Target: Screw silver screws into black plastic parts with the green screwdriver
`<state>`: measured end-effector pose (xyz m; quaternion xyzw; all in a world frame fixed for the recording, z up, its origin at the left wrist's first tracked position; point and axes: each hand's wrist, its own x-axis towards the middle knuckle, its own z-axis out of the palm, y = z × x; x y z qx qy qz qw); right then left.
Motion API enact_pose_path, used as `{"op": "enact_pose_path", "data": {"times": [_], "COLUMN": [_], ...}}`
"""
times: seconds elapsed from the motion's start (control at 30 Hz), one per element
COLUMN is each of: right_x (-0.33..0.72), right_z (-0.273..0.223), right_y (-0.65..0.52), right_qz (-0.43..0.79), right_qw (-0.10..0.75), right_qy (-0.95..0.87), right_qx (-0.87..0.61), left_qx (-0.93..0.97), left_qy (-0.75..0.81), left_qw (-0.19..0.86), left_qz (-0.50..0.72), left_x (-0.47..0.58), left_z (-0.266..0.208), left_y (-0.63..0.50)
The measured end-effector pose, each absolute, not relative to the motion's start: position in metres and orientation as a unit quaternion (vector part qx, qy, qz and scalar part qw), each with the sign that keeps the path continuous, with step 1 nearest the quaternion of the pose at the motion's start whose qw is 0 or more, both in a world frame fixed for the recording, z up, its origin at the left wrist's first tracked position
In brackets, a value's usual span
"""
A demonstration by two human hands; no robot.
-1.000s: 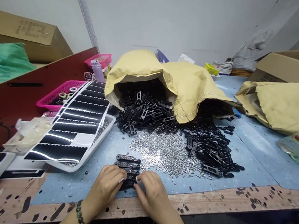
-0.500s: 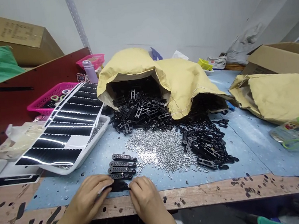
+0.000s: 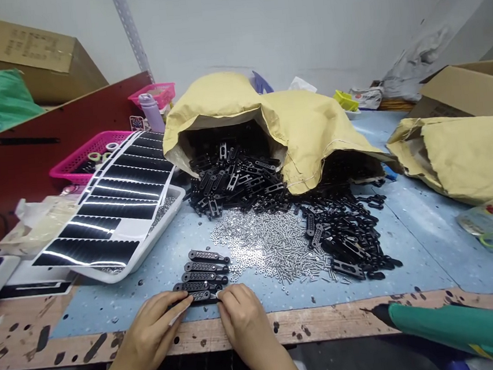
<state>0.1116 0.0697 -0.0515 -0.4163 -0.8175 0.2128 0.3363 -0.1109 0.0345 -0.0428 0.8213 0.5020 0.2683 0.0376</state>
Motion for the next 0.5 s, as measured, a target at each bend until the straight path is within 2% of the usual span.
{"op": "enact_pose_path", "data": {"times": [0.33, 0.5], "right_x": [0.1158, 0.1124], "right_z": [-0.0578, -0.0578], "right_y": [0.0655, 0.0672], "right_qz": [0.201, 0.201], "right_qw": [0.337, 0.358], "right_qy": [-0.842, -0.821], "right_qx": [-0.37, -0.397], "left_qx": [0.823, 0.824], "left_qy": [0.502, 0.51], "left_qw": [0.037, 0.032], "left_qz": [0.262, 0.244], "left_x": [-0.1158, -0.1131], "left_z": [-0.0468, -0.0477], "left_y": [0.0285, 0.0269]}}
